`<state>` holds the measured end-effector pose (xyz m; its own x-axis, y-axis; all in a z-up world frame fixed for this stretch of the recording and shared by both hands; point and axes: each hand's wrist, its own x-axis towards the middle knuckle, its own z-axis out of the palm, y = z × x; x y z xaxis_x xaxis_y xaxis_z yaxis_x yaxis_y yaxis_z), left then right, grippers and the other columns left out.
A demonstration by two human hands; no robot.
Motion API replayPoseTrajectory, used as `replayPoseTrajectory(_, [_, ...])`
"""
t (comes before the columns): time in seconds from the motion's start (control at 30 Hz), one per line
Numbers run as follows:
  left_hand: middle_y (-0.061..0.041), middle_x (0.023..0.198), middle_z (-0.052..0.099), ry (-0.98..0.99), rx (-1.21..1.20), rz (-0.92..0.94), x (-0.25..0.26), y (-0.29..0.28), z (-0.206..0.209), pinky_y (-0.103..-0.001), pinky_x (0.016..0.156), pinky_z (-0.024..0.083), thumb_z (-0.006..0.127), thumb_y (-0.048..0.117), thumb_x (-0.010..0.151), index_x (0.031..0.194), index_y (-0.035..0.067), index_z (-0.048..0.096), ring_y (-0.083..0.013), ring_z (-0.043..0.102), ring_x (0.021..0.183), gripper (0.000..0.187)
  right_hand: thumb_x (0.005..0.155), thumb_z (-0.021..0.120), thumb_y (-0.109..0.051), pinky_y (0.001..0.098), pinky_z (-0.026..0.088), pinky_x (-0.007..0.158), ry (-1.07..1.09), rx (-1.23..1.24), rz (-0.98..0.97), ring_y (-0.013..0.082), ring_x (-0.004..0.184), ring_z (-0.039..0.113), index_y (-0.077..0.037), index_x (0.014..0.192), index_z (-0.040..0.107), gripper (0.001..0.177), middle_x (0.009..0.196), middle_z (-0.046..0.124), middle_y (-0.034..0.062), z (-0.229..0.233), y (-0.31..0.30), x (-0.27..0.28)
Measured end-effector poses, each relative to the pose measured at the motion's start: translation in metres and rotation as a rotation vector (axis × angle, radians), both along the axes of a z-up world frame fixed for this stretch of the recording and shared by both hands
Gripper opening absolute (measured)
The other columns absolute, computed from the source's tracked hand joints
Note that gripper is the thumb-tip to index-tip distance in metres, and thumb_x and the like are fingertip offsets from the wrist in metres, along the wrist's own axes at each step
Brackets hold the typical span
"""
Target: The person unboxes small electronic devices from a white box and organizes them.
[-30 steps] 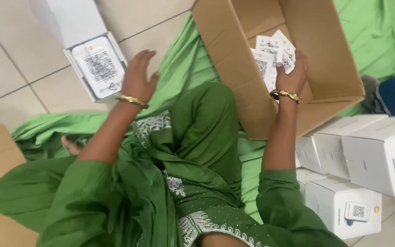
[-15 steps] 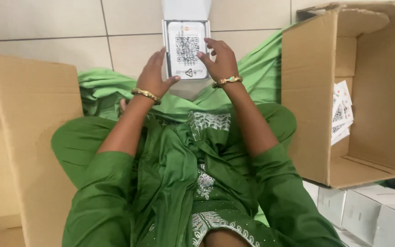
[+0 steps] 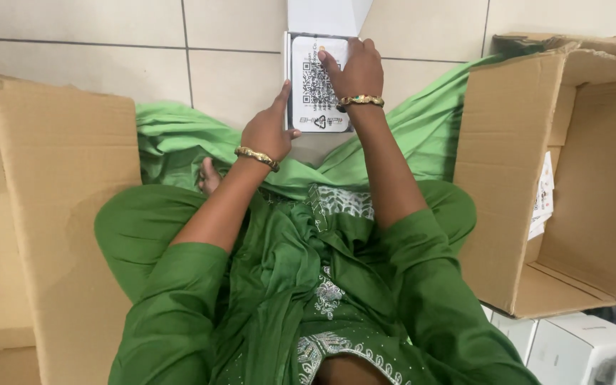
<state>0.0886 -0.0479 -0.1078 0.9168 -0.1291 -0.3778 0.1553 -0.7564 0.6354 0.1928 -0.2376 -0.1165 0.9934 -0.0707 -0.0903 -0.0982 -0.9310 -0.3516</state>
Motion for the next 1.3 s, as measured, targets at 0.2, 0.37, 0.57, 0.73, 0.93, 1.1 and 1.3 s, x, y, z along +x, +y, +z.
replayPoseTrajectory(0.2, [-0.023, 0.133, 0.063, -0.164, -0.049, -0.062, -0.001, 0.001, -0.051, -0.052, 0.079, 0.054, 0.086, 0.019, 0.077, 0.162, 0.02, 0.014, -0.0447, 0.069, 0.09, 0.111, 0.079, 0.08, -0.069, 0.0456, 0.056, 0.075, 0.088, 0.031, -0.026, 0.0338, 0.081, 0.069, 0.002, 0.092, 0.07, 0.073, 0.087, 0.068, 0.0171, -0.011, -0.019, 0.034])
replayPoseTrajectory(0.37, [-0.022, 0.139, 0.059, -0.126, -0.03, -0.09, 0.002, 0.0, -0.047, -0.052, 0.082, 0.054, 0.086, 0.021, 0.078, 0.163, 0.02, 0.011, -0.0449, 0.069, 0.093, 0.113, 0.08, 0.071, -0.08, 0.0455, 0.057, 0.073, 0.227, -0.08, 0.067, 0.0332, 0.076, 0.071, 0.003, 0.087, 0.072, 0.083, 0.08, 0.07, 0.0192, -0.011, -0.023, 0.055])
replayPoseTrajectory(0.57, [-0.022, 0.137, 0.06, -0.166, -0.007, -0.087, 0.004, 0.001, -0.04, -0.051, 0.083, 0.054, 0.087, 0.022, 0.077, 0.162, 0.02, 0.012, -0.0448, 0.069, 0.094, 0.113, 0.079, 0.065, -0.087, 0.0441, 0.057, 0.075, 0.294, -0.089, 0.08, 0.0312, 0.081, 0.072, 0.003, 0.094, 0.075, 0.092, 0.085, 0.071, 0.0193, 0.003, -0.02, 0.051])
replayPoseTrajectory(0.73, [-0.026, 0.114, 0.072, 0.064, 0.011, -0.096, -0.005, 0.004, -0.015, -0.049, 0.091, 0.053, 0.084, 0.027, 0.085, 0.168, 0.025, 0.013, -0.0424, 0.068, 0.1, 0.109, 0.075, 0.07, -0.078, 0.0355, 0.06, 0.073, 0.397, 0.384, -0.072, 0.0207, 0.079, 0.077, -0.002, 0.096, 0.077, 0.079, 0.083, 0.077, 0.0083, 0.015, -0.026, 0.023])
replayPoseTrajectory(0.93, [-0.02, 0.129, 0.066, 0.002, -0.064, -0.1, 0.005, 0.023, 0.015, -0.049, 0.097, 0.051, 0.089, 0.043, 0.068, 0.161, 0.028, 0.019, -0.0398, 0.065, 0.113, 0.118, 0.087, 0.077, -0.057, 0.0295, 0.054, 0.063, 0.212, 0.546, -0.056, 0.013, 0.068, 0.068, 0.001, 0.092, 0.076, 0.058, 0.079, 0.075, 0.0055, 0.04, -0.044, -0.016])
replayPoseTrajectory(1.1, [-0.029, 0.158, 0.05, -0.677, -0.667, 0.118, 0.006, 0.036, 0.028, -0.051, 0.114, 0.044, 0.093, 0.048, 0.092, 0.167, 0.013, 0.026, -0.0437, 0.051, 0.143, 0.106, 0.1, 0.072, -0.042, 0.0252, 0.045, 0.059, 0.121, 0.85, 0.036, 0.0077, 0.068, 0.059, 0.002, 0.103, 0.071, 0.044, 0.082, 0.07, 0.0012, 0.114, -0.03, -0.067])
replayPoseTrajectory(1.3, [-0.013, 0.13, 0.069, -0.503, -1.164, 0.173, -0.04, 0.046, 0.109, -0.036, 0.102, 0.059, 0.078, 0.035, 0.096, 0.148, 0.009, 0.041, -0.0214, 0.07, 0.12, 0.068, 0.102, 0.069, -0.035, 0.025, 0.054, 0.072, 0.064, 1.036, 0.2, 0.0094, 0.081, 0.067, -0.001, 0.11, 0.071, 0.036, 0.094, 0.074, 0.0029, 0.184, 0.043, -0.096])
